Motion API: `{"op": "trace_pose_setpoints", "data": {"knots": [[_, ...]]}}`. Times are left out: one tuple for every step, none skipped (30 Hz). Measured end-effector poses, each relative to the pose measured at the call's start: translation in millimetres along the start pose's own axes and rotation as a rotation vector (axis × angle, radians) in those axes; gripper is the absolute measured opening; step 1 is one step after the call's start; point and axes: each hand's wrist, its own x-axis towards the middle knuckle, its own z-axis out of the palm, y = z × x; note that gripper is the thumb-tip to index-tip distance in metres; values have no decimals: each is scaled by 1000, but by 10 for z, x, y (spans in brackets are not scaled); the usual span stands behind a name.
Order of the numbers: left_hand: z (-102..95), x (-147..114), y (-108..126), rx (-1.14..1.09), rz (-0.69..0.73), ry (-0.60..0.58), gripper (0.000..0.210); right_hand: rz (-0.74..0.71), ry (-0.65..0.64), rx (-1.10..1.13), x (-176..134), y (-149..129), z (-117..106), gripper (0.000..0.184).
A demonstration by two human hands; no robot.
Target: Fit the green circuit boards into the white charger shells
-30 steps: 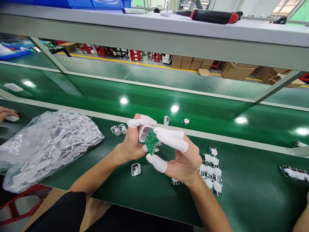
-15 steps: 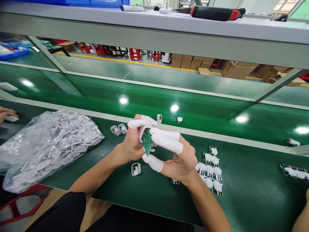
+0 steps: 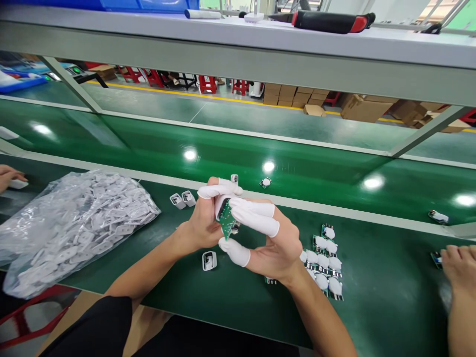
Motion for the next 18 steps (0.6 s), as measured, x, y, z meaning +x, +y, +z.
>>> {"op": "trace_pose_setpoints", "data": {"knots": [[0,-2,3,0,-2,0,51,-6,-2,12,0,6,-1,72],[-1,-3,4,-3,-3,-1,52,-14,-10,32,0,12,-2,73],[-2,-5,4,-9,-5,-2,52,-14,-20,56,0,18,-3,76],[-3,-7,4,-16,-5,-5,52,-15,-28,79,0,21,-4,78],[-4,-8,2,-22,-8,-8,52,-15,-32,95,2,23,-4,81],[-4,-9,0,-25,-10,-10,52,-19,-30,100,6,22,-3,83],[-4,-10,-3,-26,-8,-11,51,-25,-25,94,12,20,0,82],[-2,-11,-5,-23,-3,-10,52,-33,-19,82,19,16,4,80],[1,-13,-7,-18,6,-8,53,-42,-11,71,26,13,8,78],[5,-15,-9,-12,18,-6,54,-50,-8,64,31,11,13,75],[9,-18,-9,-5,29,-3,55,-51,-7,60,33,11,17,74],[15,-22,-10,2,37,0,56,-51,-8,56,30,14,20,73],[20,-27,-9,9,42,1,57,-45,-12,49,24,20,22,74],[25,-31,-9,17,46,2,58,-38,-18,40,14,28,24,74],[29,-36,-8,22,51,4,60,-32,-24,27,2,38,25,75],[31,-41,-8,23,56,8,61,-25,-27,15,-10,49,25,76],[33,-45,-8,22,58,11,62,-18,-28,2,-21,59,25,77],[33,-49,-8,20,52,12,62,-9,-30,-12,-28,68,25,78]]}}
